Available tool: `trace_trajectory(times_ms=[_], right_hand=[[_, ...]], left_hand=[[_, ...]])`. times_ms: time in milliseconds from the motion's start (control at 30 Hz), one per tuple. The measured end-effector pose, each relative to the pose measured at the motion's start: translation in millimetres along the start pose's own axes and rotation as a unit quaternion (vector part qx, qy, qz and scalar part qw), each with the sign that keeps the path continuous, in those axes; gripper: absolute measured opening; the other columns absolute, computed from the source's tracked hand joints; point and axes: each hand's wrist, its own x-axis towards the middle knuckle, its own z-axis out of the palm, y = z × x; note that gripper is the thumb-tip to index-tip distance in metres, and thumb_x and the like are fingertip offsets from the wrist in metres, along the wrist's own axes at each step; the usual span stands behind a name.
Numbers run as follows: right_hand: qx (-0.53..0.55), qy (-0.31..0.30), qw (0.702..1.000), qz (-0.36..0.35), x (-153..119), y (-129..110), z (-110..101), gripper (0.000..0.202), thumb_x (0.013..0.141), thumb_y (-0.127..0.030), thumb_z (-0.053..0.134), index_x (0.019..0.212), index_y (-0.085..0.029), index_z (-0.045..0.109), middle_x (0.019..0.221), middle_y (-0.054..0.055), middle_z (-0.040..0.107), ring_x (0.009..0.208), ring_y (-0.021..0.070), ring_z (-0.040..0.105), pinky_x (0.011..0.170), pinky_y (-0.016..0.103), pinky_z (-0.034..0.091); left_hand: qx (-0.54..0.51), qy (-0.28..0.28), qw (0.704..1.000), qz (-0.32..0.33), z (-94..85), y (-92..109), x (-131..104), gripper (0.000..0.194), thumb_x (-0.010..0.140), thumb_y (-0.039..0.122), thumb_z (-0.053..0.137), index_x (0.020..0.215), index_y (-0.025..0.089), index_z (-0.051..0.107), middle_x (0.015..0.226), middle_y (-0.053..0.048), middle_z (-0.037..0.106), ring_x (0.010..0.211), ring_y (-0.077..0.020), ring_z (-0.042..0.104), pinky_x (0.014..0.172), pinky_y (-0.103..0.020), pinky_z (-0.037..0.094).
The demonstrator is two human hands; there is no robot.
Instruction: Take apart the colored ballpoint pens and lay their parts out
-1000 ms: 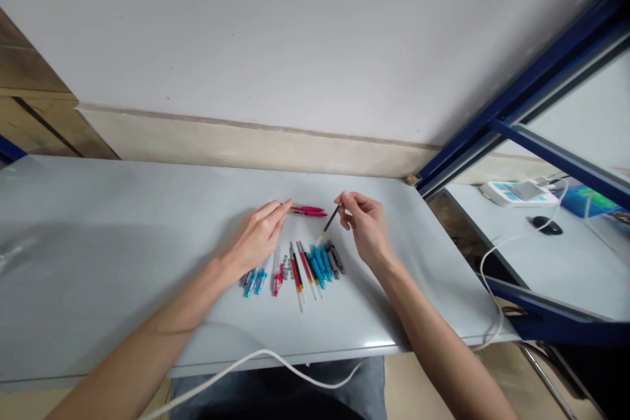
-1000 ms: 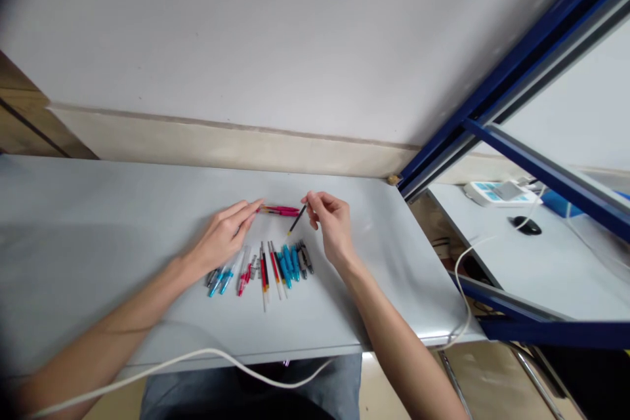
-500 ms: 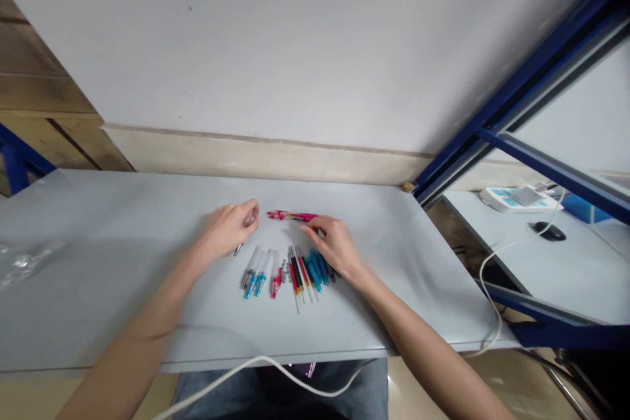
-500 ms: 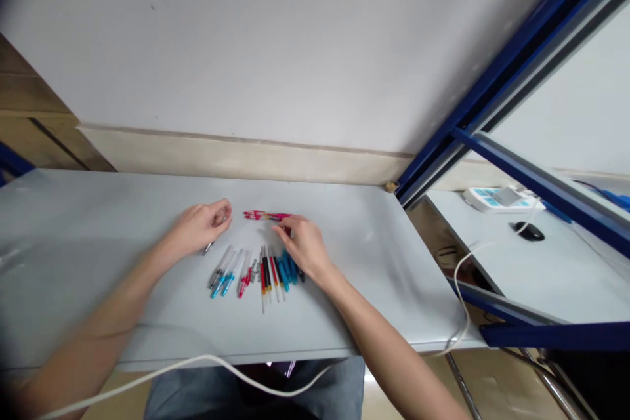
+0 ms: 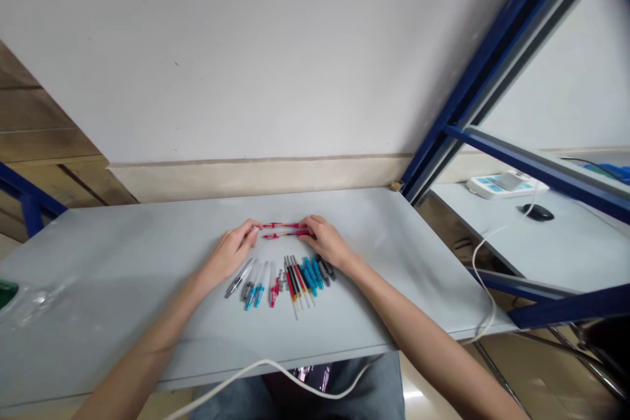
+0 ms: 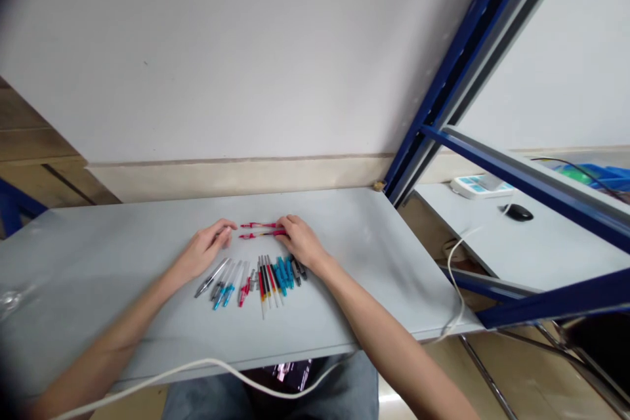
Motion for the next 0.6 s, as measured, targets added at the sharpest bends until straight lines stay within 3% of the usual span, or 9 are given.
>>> trace_trajectory(times_ms=[133, 267, 400, 467, 600], right_hand=[[-0.004, 0.026, 1.000, -0.008, 3.0, 3.0, -3.5, 0.007, 0.097, -0.021, 0.064, 0.092, -0.018, 0.067, 0.095, 0.006, 0.057, 0.091, 0.0205, 0.054, 0.082, 0.030, 0.044], [0.044, 0.074, 0.996, -0.017, 3.0, -10.5, -5.9, 0.016, 0.104, -0.026, 0.051, 0.097, -0.018, 0.063, 0.094, 0.006, 0.061, 0.091, 0.0198, 0.056, 0.085, 0.031, 0.044], [0.132, 0.037, 0.991, 0.004, -0.9, -28.3, -1.3, 0.026, 0.108, -0.033, 0.040, 0.100, -0.020, 0.060, 0.075, 0.000, 0.061, 0.066, 0.0157, 0.054, 0.069, 0.027, 0.041], [0.146, 0.060, 0.987, -0.002, -2.7, -33.1, 1.1, 0.021, 0.106, -0.031, 0.045, 0.098, -0.020, 0.061, 0.080, 0.001, 0.064, 0.070, 0.0163, 0.056, 0.070, 0.028, 0.043], [0.103, 0.104, 0.989, -0.033, -1.9, -36.1, -0.9, 0.011, 0.102, -0.027, 0.055, 0.101, -0.020, 0.063, 0.097, 0.007, 0.067, 0.090, 0.0213, 0.060, 0.083, 0.033, 0.047]], left_hand=[[0.062, 0.050, 0.990, 0.119, 5.3, 14.4, 25.1, 0.029, 0.107, 0.034, 0.037, 0.111, 0.019, 0.061, 0.111, -0.008, 0.066, 0.106, -0.0215, 0.062, 0.095, -0.034, 0.046], [0.226, 0.051, 0.947, 0.223, 15.0, 24.7, 37.9, 0.030, 0.102, 0.030, 0.051, 0.130, 0.019, 0.057, 0.133, -0.013, 0.060, 0.124, -0.0286, 0.054, 0.103, -0.043, 0.042], [0.316, 0.059, 0.911, 0.257, 26.0, 26.0, 37.4, 0.020, 0.102, 0.016, 0.046, 0.108, 0.017, 0.065, 0.101, -0.009, 0.068, 0.101, -0.0261, 0.061, 0.087, -0.039, 0.045], [0.309, 0.061, 0.915, 0.252, 29.2, 24.4, 34.8, 0.022, 0.103, 0.014, 0.045, 0.096, 0.017, 0.066, 0.087, -0.006, 0.067, 0.088, -0.0233, 0.062, 0.077, -0.036, 0.044], [0.247, 0.076, 0.941, 0.218, 30.5, 22.2, 30.4, 0.023, 0.103, 0.017, 0.047, 0.089, 0.018, 0.066, 0.081, -0.004, 0.067, 0.078, -0.0200, 0.063, 0.069, -0.033, 0.042]])
